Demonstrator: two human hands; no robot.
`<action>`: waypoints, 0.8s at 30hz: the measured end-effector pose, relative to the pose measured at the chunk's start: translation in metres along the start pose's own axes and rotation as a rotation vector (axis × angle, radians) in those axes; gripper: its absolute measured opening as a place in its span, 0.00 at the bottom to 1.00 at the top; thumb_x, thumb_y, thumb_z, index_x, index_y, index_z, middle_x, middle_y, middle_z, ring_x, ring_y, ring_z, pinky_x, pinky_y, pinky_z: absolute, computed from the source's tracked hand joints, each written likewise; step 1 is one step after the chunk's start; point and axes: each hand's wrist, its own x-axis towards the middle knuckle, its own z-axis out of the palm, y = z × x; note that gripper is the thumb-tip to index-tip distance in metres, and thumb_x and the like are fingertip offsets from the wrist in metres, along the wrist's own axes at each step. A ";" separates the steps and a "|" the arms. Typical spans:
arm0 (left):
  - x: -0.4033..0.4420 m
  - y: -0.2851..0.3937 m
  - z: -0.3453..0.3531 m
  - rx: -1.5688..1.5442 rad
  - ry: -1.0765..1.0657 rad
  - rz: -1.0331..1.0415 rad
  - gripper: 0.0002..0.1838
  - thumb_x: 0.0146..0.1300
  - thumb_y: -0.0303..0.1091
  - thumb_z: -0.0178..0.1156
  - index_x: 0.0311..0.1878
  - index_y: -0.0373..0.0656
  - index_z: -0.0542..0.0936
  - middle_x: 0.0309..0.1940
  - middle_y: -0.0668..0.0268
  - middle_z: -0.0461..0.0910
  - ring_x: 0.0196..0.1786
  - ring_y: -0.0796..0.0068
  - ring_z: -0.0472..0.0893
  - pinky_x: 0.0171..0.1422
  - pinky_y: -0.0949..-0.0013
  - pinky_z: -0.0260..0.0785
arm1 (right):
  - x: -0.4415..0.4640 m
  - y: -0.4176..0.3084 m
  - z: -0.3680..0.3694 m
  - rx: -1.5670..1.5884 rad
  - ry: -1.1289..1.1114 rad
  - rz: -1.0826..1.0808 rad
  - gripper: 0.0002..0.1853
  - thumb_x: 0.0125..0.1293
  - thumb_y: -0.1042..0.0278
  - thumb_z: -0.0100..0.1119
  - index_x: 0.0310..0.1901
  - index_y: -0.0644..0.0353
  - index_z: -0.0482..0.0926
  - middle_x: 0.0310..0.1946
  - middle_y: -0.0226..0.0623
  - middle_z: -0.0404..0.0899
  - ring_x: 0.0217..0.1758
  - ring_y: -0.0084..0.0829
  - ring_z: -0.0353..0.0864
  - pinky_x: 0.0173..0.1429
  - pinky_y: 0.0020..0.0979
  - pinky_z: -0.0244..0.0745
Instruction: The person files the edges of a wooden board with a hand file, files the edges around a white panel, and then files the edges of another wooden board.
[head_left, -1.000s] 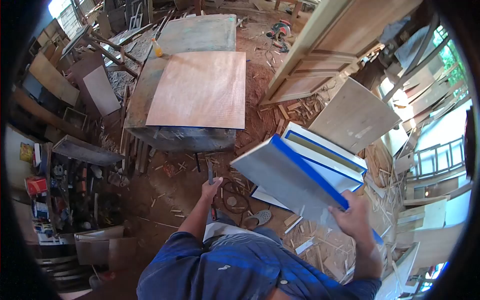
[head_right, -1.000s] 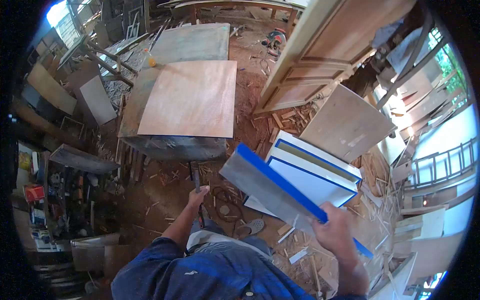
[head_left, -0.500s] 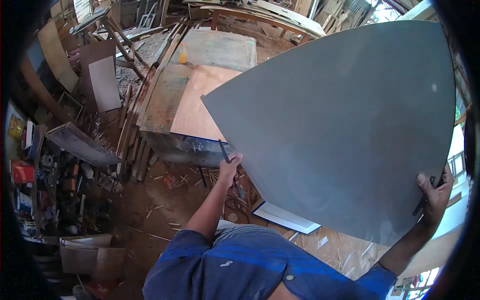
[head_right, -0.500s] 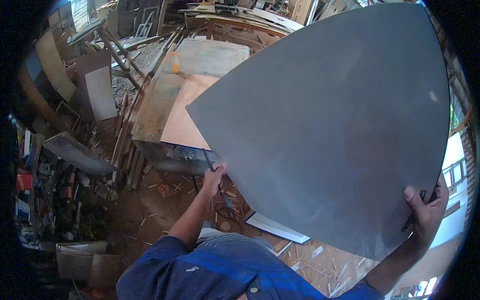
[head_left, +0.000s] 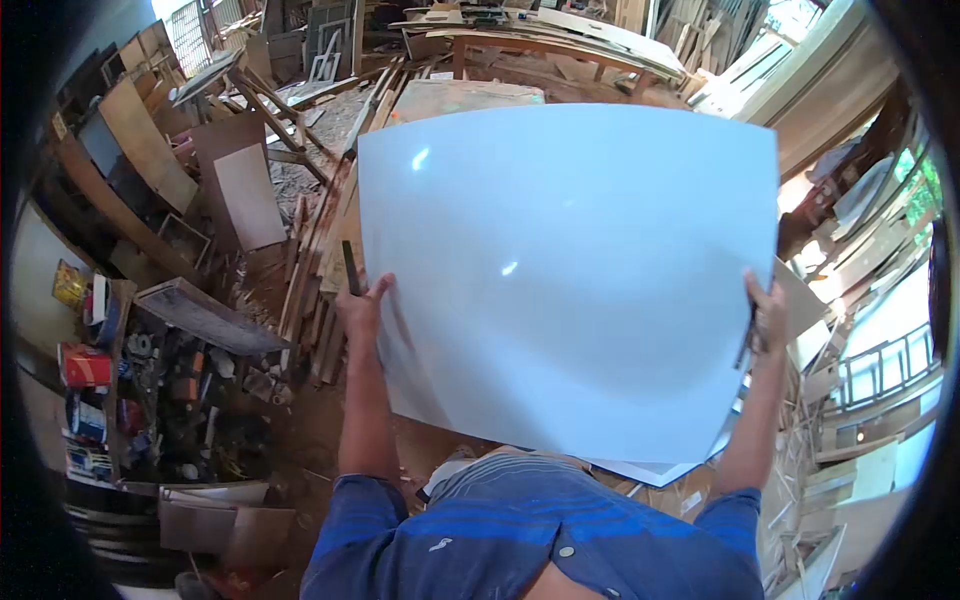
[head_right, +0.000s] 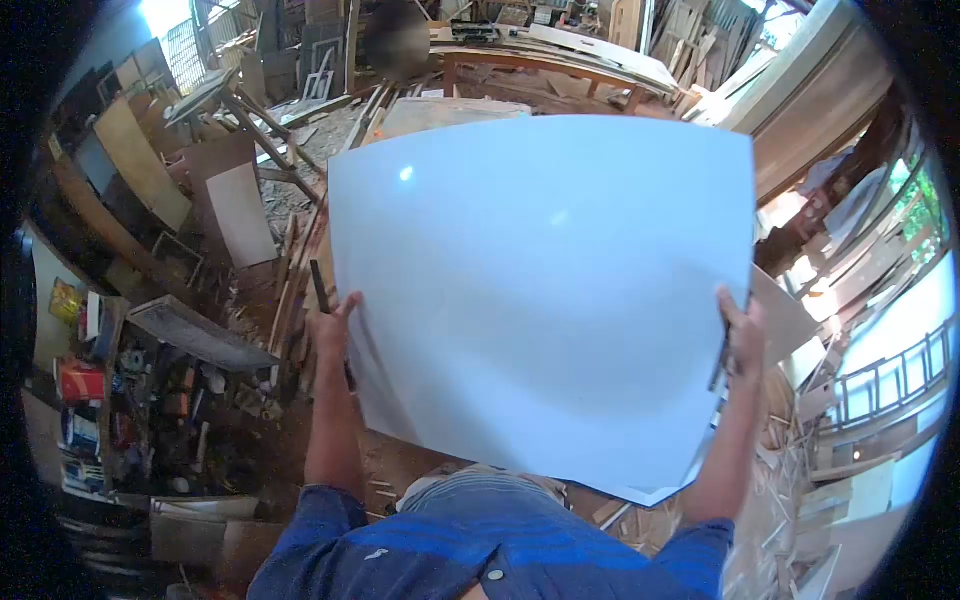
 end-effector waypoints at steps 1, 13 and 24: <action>0.002 0.019 -0.008 0.100 0.027 0.020 0.35 0.56 0.51 0.90 0.54 0.31 0.88 0.42 0.59 0.92 0.45 0.62 0.88 0.54 0.55 0.80 | 0.017 0.031 0.013 -0.009 -0.004 0.044 0.23 0.81 0.59 0.70 0.68 0.68 0.83 0.54 0.37 0.89 0.53 0.30 0.88 0.61 0.34 0.83; 0.090 0.013 0.052 0.765 0.102 0.091 0.34 0.56 0.52 0.88 0.57 0.37 0.90 0.49 0.49 0.94 0.55 0.43 0.91 0.61 0.46 0.82 | 0.141 0.327 0.142 0.195 -0.165 0.505 0.28 0.78 0.57 0.74 0.69 0.68 0.82 0.59 0.41 0.89 0.58 0.32 0.88 0.65 0.37 0.82; 0.214 -0.126 0.143 0.796 -0.118 0.098 0.34 0.58 0.55 0.86 0.55 0.35 0.88 0.50 0.46 0.92 0.54 0.42 0.90 0.60 0.45 0.81 | 0.194 0.431 0.203 -0.070 -0.119 0.626 0.36 0.76 0.48 0.75 0.73 0.71 0.80 0.64 0.51 0.87 0.66 0.41 0.86 0.71 0.43 0.79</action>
